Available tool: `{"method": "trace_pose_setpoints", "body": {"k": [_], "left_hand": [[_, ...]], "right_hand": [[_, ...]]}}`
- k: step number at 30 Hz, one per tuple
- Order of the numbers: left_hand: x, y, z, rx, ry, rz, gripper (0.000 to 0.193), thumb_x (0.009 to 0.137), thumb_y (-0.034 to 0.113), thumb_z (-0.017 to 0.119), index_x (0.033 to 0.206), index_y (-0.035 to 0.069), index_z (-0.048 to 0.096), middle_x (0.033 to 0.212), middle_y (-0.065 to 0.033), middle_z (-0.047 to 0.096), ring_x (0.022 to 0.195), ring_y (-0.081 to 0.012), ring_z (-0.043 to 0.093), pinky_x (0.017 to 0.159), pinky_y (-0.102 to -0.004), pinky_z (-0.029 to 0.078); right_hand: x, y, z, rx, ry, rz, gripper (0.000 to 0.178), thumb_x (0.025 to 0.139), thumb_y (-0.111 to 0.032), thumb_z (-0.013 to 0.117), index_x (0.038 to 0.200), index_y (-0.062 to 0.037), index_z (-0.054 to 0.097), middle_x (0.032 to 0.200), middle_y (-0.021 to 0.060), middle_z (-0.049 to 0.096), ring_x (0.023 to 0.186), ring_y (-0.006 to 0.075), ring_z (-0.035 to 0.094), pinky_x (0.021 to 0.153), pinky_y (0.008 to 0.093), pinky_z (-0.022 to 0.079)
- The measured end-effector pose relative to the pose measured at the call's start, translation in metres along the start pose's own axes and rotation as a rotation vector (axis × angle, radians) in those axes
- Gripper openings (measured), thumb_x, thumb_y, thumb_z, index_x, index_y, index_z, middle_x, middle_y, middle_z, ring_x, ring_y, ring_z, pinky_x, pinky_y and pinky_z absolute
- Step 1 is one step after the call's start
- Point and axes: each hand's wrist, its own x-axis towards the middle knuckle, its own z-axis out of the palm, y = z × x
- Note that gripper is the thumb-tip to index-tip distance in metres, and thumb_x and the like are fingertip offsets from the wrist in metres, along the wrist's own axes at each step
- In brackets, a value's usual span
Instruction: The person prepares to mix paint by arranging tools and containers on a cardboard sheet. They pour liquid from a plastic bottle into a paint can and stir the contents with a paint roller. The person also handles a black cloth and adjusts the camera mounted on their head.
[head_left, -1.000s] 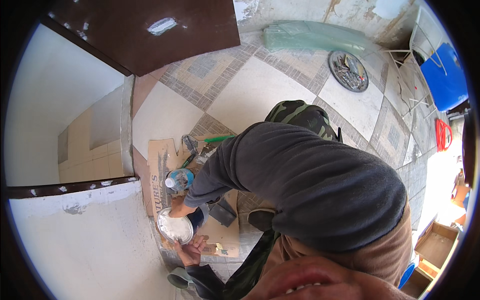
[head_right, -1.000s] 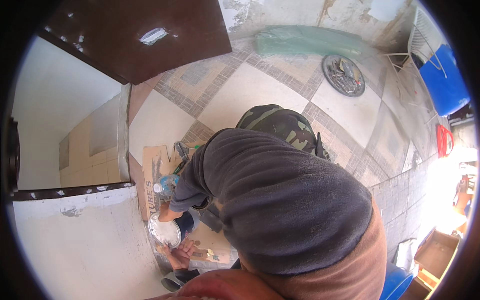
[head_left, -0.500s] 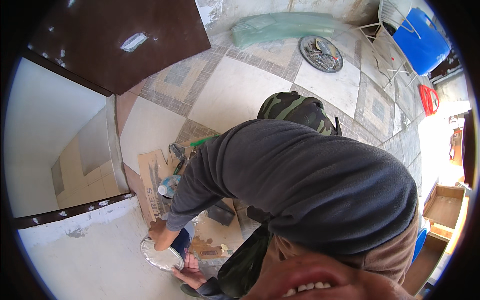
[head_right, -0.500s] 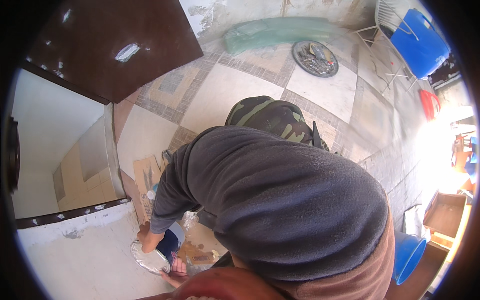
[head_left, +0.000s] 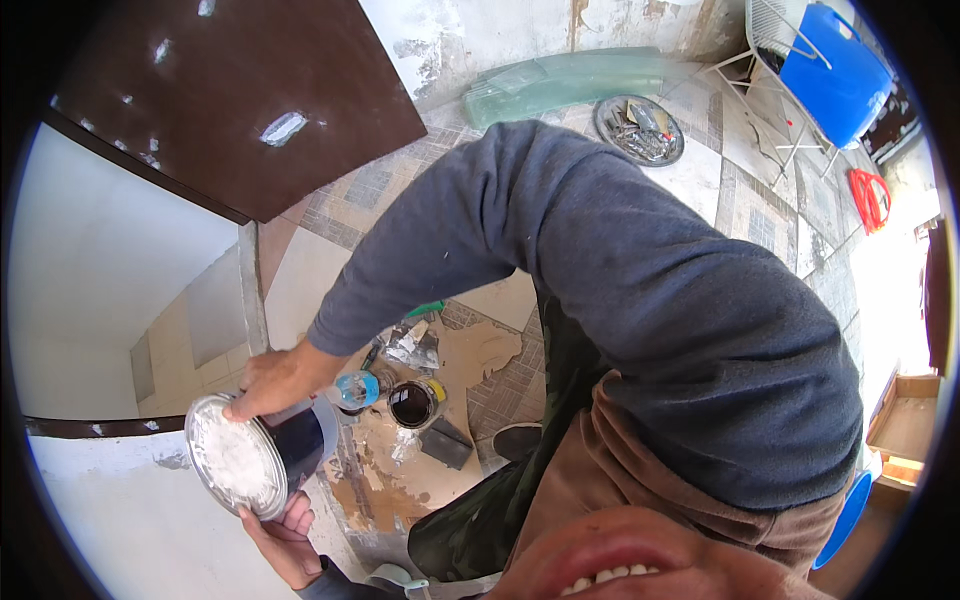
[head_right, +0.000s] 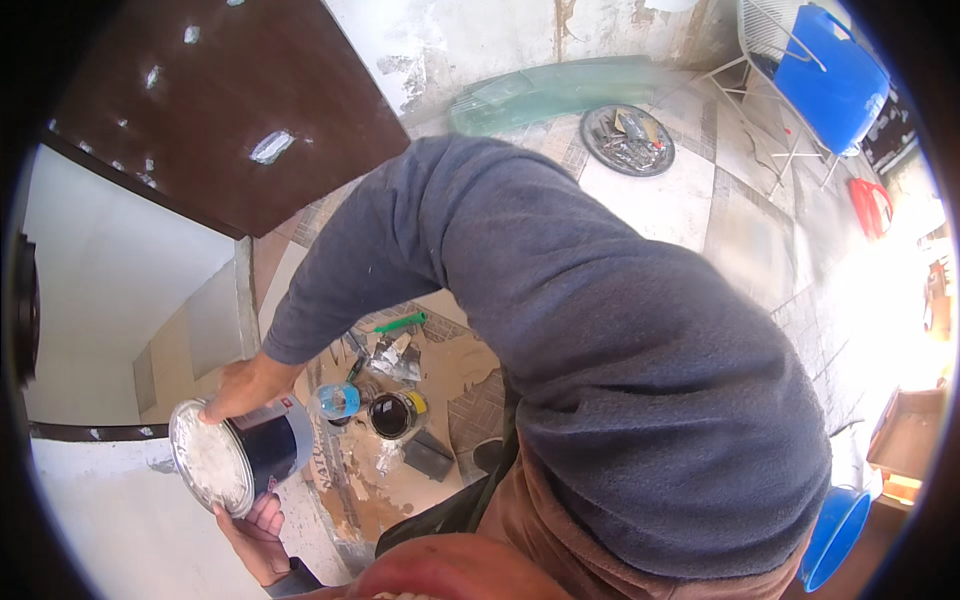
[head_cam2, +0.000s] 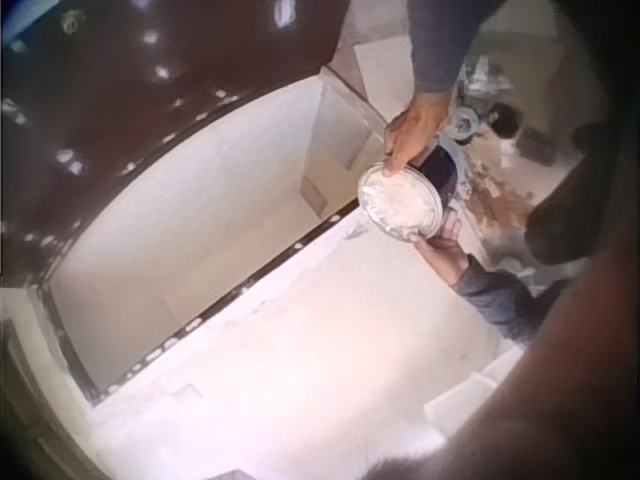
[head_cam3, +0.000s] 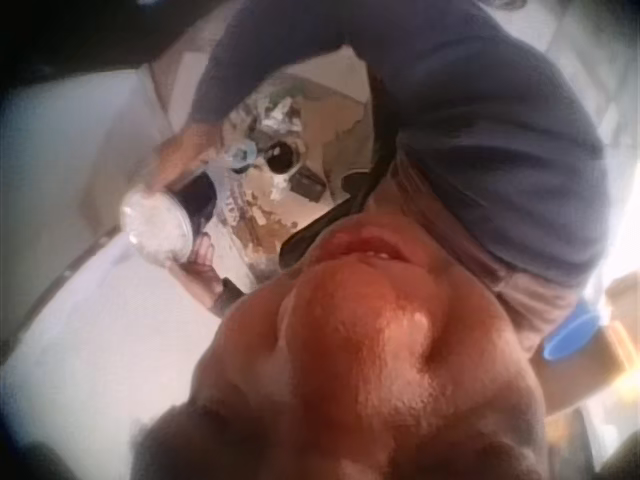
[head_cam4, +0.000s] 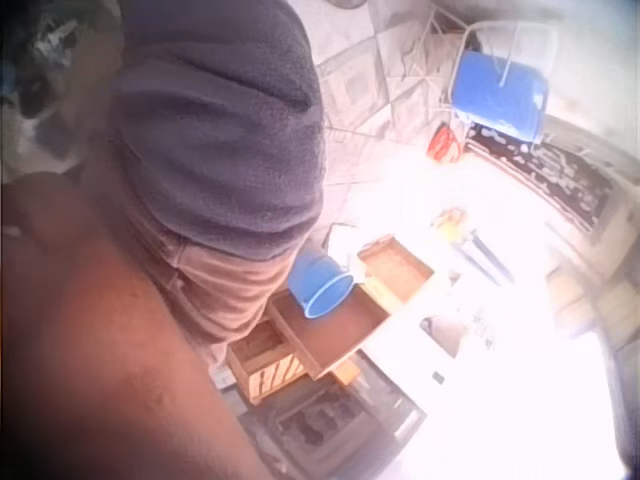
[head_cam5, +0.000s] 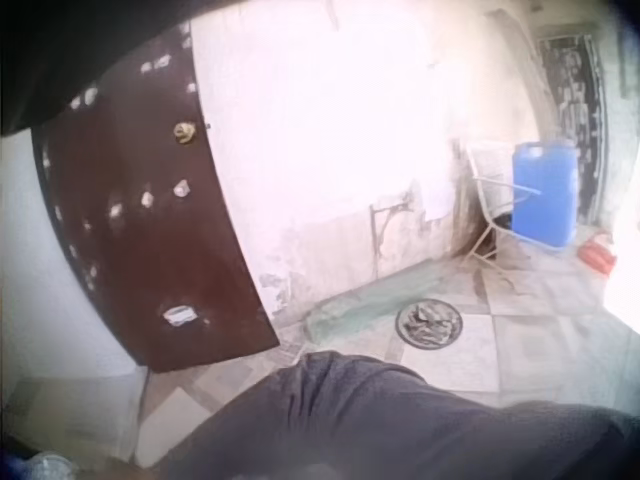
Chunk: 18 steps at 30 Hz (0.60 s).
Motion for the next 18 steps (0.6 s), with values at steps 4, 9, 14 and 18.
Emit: {"method": "trace_pose_setpoints", "body": {"k": [4,9,14,18], "left_hand": [[0.001,0.028,0.095,-0.007,-0.174,0.065,0.073,0.096,0.066,0.053,0.132,0.003,0.052,0.093,-0.0207,0.072,0.073,-0.0213,0.073,0.059,-0.0264,0.061],[0.037,0.059,0.248,0.023,-0.411,0.034,0.078,0.096,0.067,0.053,0.127,-0.005,0.054,0.095,-0.0234,0.073,0.077,-0.0233,0.075,0.062,-0.0287,0.064],[0.086,0.064,0.422,0.093,-0.663,-0.147,0.088,0.096,0.074,0.044,0.119,-0.011,0.057,0.099,-0.0211,0.074,0.083,-0.0216,0.076,0.071,-0.0296,0.064],[0.101,0.044,0.55,0.159,-0.789,-0.197,0.091,0.096,0.076,0.04,0.119,-0.01,0.058,0.1,-0.0191,0.073,0.084,-0.0193,0.075,0.074,-0.0291,0.063]], "right_hand": [[-0.046,0.006,-0.105,-0.037,-0.076,-0.065,0.099,0.089,-0.074,0.056,0.142,0.0093,0.048,0.133,0.0289,0.055,0.12,0.0351,0.059,0.096,0.0435,0.054],[-0.13,0.022,-0.254,-0.202,0.166,-0.051,0.104,0.086,-0.085,0.049,0.126,0.0102,0.063,0.119,0.026,0.062,0.105,0.0325,0.063,0.088,0.0436,0.055],[-0.206,0.058,-0.387,-0.222,0.402,0.065,0.096,0.086,-0.083,0.048,0.115,0.0066,0.068,0.104,0.0211,0.066,0.088,0.028,0.065,0.076,0.0391,0.055],[-0.282,0.123,-0.474,-0.145,0.593,0.068,0.071,0.097,-0.067,0.048,0.08,-0.0007,0.067,0.064,0.0049,0.059,0.052,0.0134,0.055,0.048,0.0274,0.046]]}}
